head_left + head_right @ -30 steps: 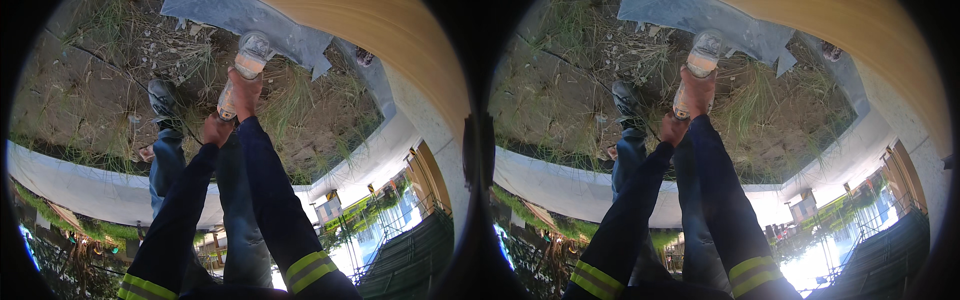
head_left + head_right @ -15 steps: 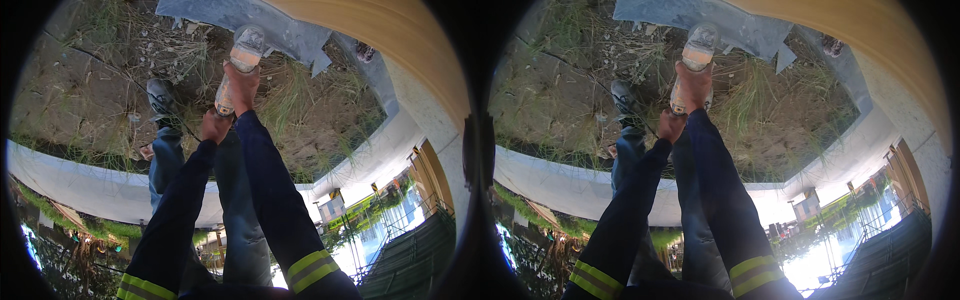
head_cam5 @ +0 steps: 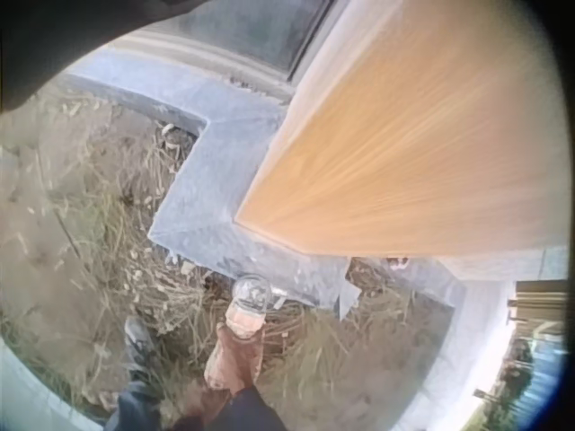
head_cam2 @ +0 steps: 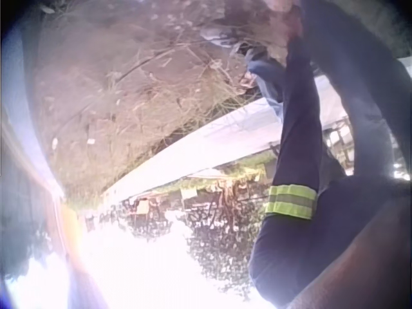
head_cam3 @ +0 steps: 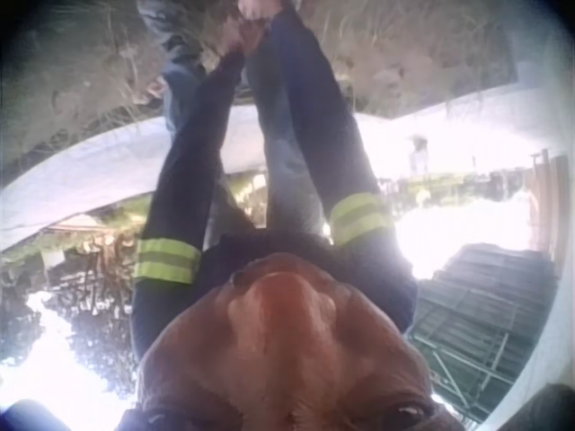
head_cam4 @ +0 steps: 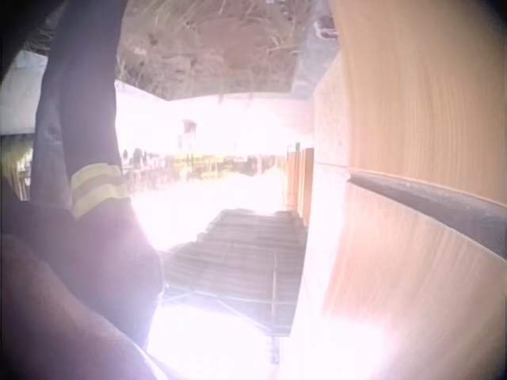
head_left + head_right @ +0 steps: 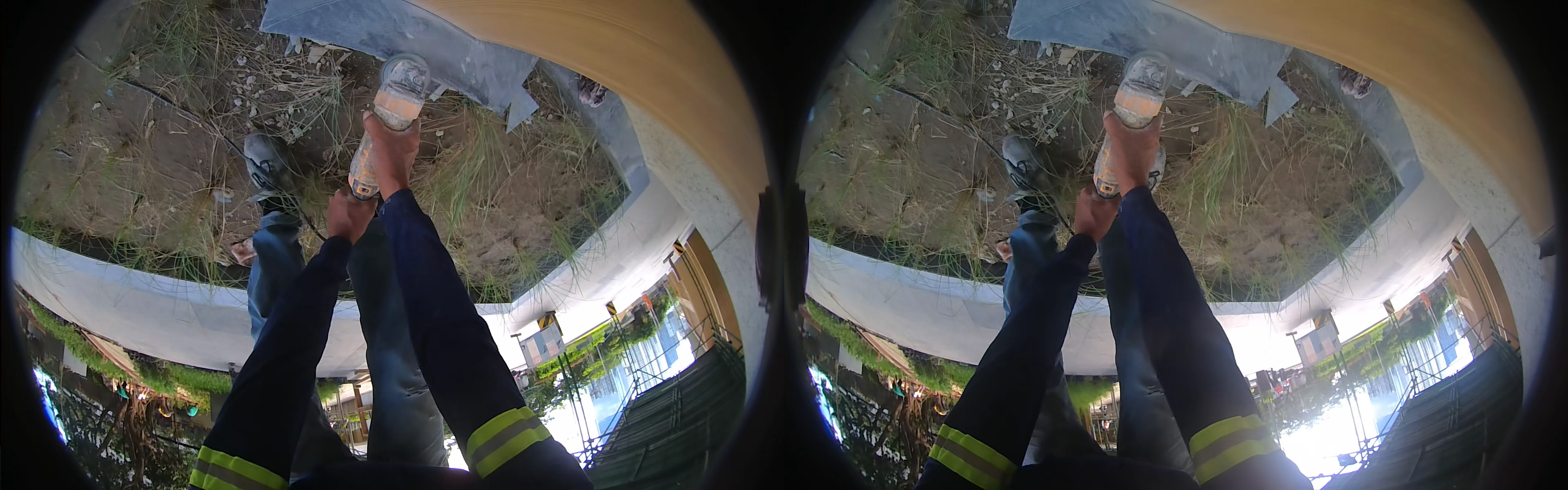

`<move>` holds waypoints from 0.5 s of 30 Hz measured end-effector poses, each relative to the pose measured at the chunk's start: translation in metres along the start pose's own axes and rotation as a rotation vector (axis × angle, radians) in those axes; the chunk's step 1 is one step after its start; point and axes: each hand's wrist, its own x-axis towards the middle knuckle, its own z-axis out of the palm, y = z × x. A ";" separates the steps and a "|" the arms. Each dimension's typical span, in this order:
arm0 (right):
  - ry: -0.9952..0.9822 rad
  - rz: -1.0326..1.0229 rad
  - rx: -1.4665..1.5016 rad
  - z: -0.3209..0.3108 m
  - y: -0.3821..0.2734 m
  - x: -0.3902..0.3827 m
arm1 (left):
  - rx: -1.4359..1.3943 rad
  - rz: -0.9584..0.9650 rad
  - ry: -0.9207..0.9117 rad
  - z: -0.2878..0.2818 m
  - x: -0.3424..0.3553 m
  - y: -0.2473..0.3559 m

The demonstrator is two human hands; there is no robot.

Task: The person uses an angle grinder to smooth the edge of a concrete structure. The person holds the tool with both hands and moves it along the corner where the concrete meets a wooden panel.

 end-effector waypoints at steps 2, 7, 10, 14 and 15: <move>0.038 0.031 0.000 -0.006 0.006 -0.001 | 0.117 -0.006 -0.010 -0.001 -0.003 -0.002; 0.049 0.010 0.001 -0.008 0.006 0.009 | 0.160 -0.004 0.022 0.002 -0.001 0.020; -0.012 -0.068 0.023 0.001 0.005 0.009 | 0.014 -0.072 -0.074 0.001 0.008 0.005; 0.024 0.008 0.064 -0.005 0.011 -0.002 | 0.091 -0.029 -0.016 0.001 -0.003 -0.006; 0.057 0.023 0.039 -0.010 0.014 0.001 | 0.158 -0.036 -0.038 0.000 -0.007 0.004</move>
